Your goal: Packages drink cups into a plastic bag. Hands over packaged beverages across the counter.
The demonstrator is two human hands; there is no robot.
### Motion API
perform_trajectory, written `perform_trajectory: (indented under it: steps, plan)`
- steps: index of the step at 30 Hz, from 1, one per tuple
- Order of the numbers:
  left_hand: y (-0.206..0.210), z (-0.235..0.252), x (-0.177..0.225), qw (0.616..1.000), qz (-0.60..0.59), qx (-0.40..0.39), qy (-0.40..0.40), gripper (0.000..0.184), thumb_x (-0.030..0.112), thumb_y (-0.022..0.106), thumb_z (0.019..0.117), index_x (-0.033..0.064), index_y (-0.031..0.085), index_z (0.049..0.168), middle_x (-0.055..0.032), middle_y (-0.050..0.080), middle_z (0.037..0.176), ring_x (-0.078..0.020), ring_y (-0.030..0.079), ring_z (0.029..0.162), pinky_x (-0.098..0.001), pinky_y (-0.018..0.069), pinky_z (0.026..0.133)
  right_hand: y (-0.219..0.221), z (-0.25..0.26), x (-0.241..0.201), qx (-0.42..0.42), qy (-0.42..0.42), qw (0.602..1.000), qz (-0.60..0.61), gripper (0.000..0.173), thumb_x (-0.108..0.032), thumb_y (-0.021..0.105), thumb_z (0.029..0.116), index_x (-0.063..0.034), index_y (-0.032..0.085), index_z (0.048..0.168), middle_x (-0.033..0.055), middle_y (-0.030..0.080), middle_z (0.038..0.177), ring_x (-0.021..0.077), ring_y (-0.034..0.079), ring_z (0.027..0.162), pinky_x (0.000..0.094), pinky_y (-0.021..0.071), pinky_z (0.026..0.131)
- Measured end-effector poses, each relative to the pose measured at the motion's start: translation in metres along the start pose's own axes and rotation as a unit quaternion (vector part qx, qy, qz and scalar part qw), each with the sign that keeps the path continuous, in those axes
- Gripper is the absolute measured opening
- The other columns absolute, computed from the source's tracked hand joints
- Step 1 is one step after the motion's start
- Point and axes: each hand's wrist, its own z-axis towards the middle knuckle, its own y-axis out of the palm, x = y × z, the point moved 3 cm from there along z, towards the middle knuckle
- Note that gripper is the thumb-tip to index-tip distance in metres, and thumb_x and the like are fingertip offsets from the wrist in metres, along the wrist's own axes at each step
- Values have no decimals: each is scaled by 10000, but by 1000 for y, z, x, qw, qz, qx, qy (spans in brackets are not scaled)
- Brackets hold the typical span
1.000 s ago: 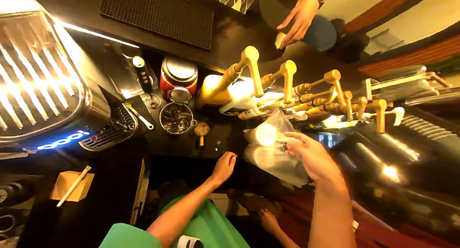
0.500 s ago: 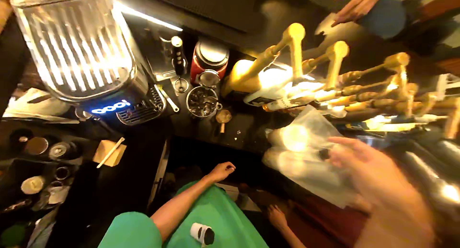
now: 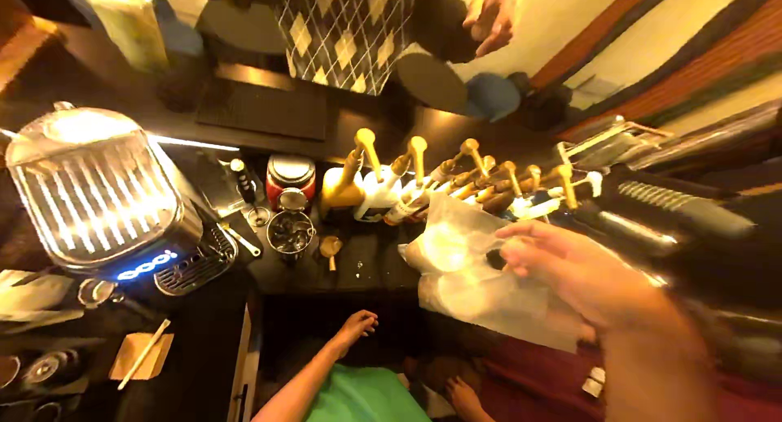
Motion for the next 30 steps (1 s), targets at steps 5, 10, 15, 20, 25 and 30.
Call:
perform_trajectory:
  steps: [5,10,15,20,25,30]
  plan:
    - [-3,-3,-11,999,1,27,-25,367,263,510,1079,38,576,1361,-153,670,1280,-247,672,1105,-433,534,952,-11,-12,-22,-12,-13,1000,19,184,-204,567,1011,-101,619,1155,21,654,889,122,647,802,288,568,786]
    - [1,-4,-10,1000,2,20,-11,354,253,498,1083,36,581,1351,-143,670,1275,-227,673,1083,-410,536,932,-14,-19,-32,-15,-23,999,32,119,-208,581,1002,-114,618,1066,22,645,865,124,637,798,291,559,787]
    - [6,-2,-7,1000,3,16,-7,340,239,500,1081,38,582,1343,-146,674,1267,-235,678,1083,-416,544,926,-10,-25,-34,-14,-11,999,43,93,-195,605,996,-111,603,1038,28,648,875,127,640,805,284,555,786]
    - [8,-5,-10,1000,7,16,-5,337,237,503,1080,39,588,1339,-147,675,1268,-239,677,1091,-423,542,929,-4,-32,-33,-19,-3,998,55,71,-160,587,988,-108,576,1035,28,633,888,126,633,809,285,551,790]
    - [8,-8,-12,1000,16,13,-7,347,242,497,1081,41,582,1351,-143,675,1273,-237,678,1100,-424,542,935,1,-40,-31,-28,-5,998,59,34,-134,564,995,-112,569,1021,29,646,924,115,635,808,272,552,777]
    - [11,-14,-13,1000,14,11,-6,343,248,497,1084,48,581,1350,-132,680,1263,-220,680,1079,-408,542,925,6,-46,-32,-39,-4,998,55,69,-156,574,1001,-93,571,1031,65,651,964,149,652,841,301,568,793]
